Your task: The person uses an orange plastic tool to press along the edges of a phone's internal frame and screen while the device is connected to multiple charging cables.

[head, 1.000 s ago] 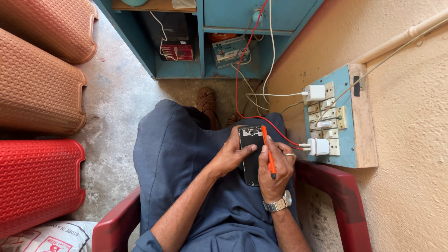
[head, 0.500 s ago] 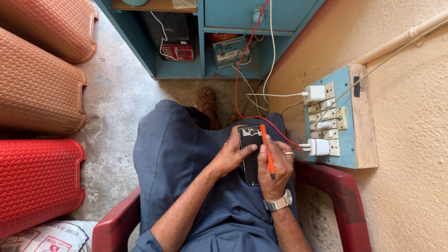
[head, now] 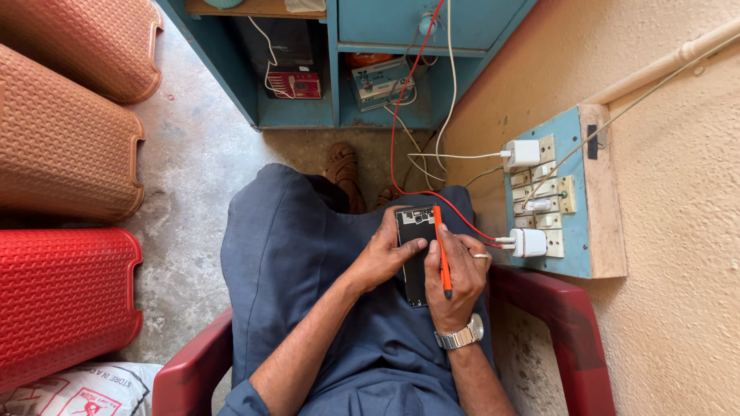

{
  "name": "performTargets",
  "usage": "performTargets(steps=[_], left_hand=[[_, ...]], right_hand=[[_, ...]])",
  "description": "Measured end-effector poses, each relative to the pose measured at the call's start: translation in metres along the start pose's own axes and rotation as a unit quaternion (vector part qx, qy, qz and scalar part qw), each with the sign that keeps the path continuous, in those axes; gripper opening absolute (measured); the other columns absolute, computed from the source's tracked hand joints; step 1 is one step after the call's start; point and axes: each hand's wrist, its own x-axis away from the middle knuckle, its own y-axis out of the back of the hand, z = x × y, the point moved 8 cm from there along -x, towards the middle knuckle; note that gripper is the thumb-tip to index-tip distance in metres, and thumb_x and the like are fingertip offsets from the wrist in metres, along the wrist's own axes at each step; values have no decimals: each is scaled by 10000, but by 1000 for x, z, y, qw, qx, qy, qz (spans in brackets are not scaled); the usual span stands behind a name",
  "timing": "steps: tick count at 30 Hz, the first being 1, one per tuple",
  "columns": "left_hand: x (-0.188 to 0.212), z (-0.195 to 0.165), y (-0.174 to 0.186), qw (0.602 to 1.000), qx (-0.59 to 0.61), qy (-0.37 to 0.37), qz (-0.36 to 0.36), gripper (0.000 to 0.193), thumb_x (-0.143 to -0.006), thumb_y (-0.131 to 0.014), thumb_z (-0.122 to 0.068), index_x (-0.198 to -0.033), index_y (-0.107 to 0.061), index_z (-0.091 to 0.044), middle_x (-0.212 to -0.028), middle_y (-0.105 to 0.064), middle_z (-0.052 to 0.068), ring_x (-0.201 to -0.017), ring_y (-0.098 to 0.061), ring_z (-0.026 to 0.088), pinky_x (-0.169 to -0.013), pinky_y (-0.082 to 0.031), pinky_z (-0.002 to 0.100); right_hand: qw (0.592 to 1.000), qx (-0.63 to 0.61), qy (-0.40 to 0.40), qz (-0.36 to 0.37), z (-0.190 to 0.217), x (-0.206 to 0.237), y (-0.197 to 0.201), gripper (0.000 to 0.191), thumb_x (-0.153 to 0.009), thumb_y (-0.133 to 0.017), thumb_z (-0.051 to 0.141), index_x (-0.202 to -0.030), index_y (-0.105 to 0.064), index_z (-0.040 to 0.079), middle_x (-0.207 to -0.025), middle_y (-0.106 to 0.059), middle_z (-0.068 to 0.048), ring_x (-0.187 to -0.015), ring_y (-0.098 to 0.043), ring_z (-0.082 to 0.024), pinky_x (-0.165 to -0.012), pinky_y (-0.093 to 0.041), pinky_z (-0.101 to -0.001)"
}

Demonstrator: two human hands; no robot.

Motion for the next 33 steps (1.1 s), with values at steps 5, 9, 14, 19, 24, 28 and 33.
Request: performTargets(steps=[5,9,14,19,24,28,33], left_hand=[[0,0,1,1000,-9,-13,-5,544,-927,-715,-143,-1373,-413,-61,-1213,-665,112,-1133,-643,167,-961,-541,335],[0,6,3,1000,-8,10,-11,506,-925,-691,-132,-1354,-432,-65,-1194,-664,106,-1106,-657,166,-933,-553,337],[0,5,2,1000,-2,8,-6,489,-934,-675,-131,-1358,-440,-64,-1204,-663,109,-1113,-652,164,-939,-555,338],[-1,0,-1,1000,-9,0,-2,558,-922,-710,-143,-1383,-404,-67,-1203,-670,105,-1118,-642,162,-952,-538,332],[-1,8,2,1000,-30,-3,-5,553,-921,-696,-140,-1384,-406,-59,-1209,-666,103,-1122,-652,165,-950,-541,334],[-2,9,0,999,34,-31,13,549,-900,-662,-79,-1391,-418,-47,-1253,-624,132,-1168,-617,196,-989,-539,360],[-1,8,2,1000,-27,14,-3,527,-934,-683,-166,-1378,-422,-59,-1233,-651,111,-1147,-641,179,-954,-543,344]], right_hand=[[999,-8,35,17,9,-2,-3,297,-928,-709,74,-1214,-709,-5,-1074,-761,-102,-1032,-653,-265,-976,-442,-400],[997,-13,59,41,20,-4,-3,313,-915,-720,96,-1211,-718,-5,-1079,-767,-99,-995,-659,-254,-932,-421,-396],[996,-24,75,42,24,-3,-3,309,-911,-724,112,-1203,-721,9,-1081,-763,-86,-995,-666,-244,-949,-423,-396],[999,1,44,5,13,-3,1,293,-937,-715,93,-1215,-705,0,-1120,-757,-93,-1030,-657,-269,-984,-432,-398],[998,3,62,27,20,-5,0,303,-925,-722,93,-1216,-712,7,-1115,-757,-94,-1021,-661,-264,-975,-430,-400],[994,-31,91,51,31,-5,-3,313,-897,-730,103,-1196,-718,13,-1103,-758,-95,-999,-664,-250,-946,-424,-393],[997,-32,64,29,21,-3,-2,310,-900,-739,92,-1196,-721,2,-1071,-755,-84,-995,-666,-255,-941,-440,-399]])
